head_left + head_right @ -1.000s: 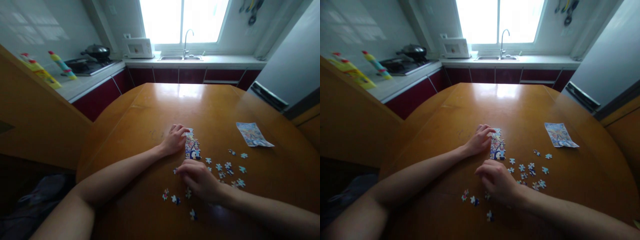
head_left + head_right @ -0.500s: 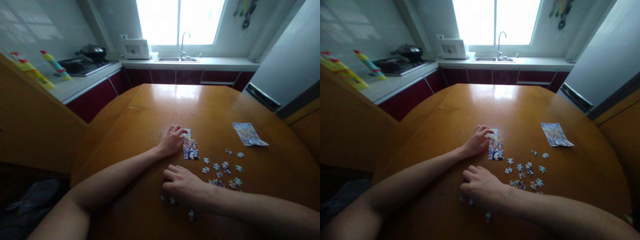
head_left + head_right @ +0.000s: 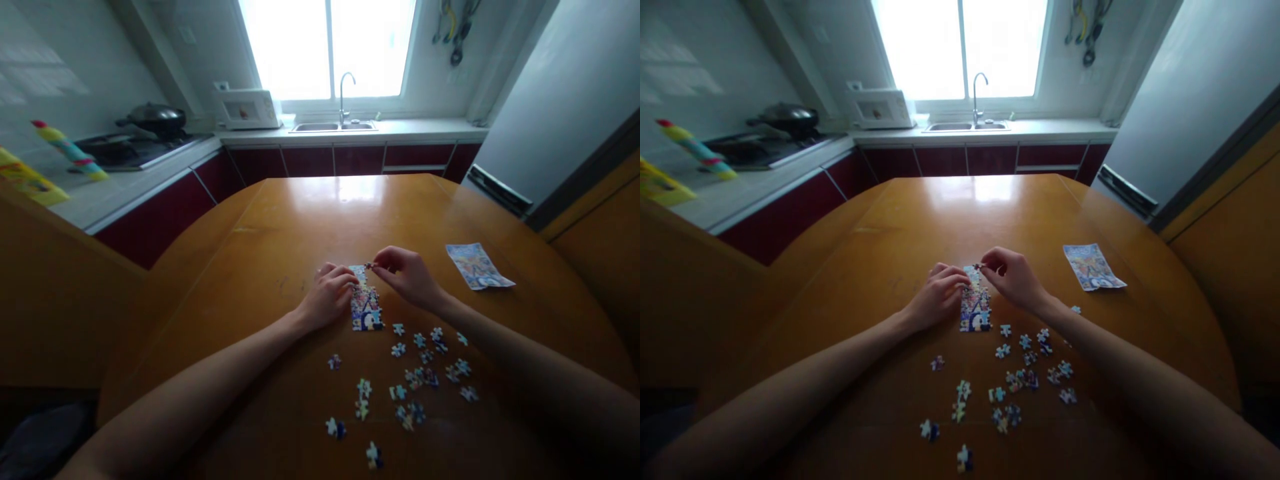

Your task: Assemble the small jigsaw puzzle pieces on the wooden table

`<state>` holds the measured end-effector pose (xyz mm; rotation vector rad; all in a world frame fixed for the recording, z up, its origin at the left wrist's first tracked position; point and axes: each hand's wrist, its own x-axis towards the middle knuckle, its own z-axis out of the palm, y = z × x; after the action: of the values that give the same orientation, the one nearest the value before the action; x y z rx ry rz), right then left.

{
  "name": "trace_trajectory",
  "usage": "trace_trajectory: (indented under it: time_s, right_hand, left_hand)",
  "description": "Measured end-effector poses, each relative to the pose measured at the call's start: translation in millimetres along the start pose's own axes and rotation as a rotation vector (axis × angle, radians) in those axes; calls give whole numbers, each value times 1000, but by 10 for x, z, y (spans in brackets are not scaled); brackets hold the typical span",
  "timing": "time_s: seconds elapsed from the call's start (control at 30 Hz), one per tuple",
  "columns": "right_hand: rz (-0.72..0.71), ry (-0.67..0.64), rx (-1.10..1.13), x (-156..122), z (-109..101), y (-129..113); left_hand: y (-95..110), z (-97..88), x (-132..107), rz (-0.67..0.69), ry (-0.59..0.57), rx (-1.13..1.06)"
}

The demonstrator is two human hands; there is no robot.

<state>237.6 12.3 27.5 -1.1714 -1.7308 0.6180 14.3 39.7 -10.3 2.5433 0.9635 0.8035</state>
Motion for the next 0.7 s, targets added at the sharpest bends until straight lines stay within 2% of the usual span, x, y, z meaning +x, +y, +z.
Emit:
trace_trajectory:
  time_s: [0.1, 0.2, 0.47, 0.7]
  right_hand:
    - [55, -47, 9, 48, -33, 268]
    - [74, -118, 34, -4, 8, 394]
    - [0, -205, -38, -63, 32, 452]
    - [-92, -222, -90, -73, 47, 510]
  left_hand:
    - [6, -15, -2, 29, -34, 6]
    - [14, -24, -6, 47, -70, 17]
    - [33, -42, -16, 28, -92, 117]
    - [61, -48, -24, 28, -138, 163]
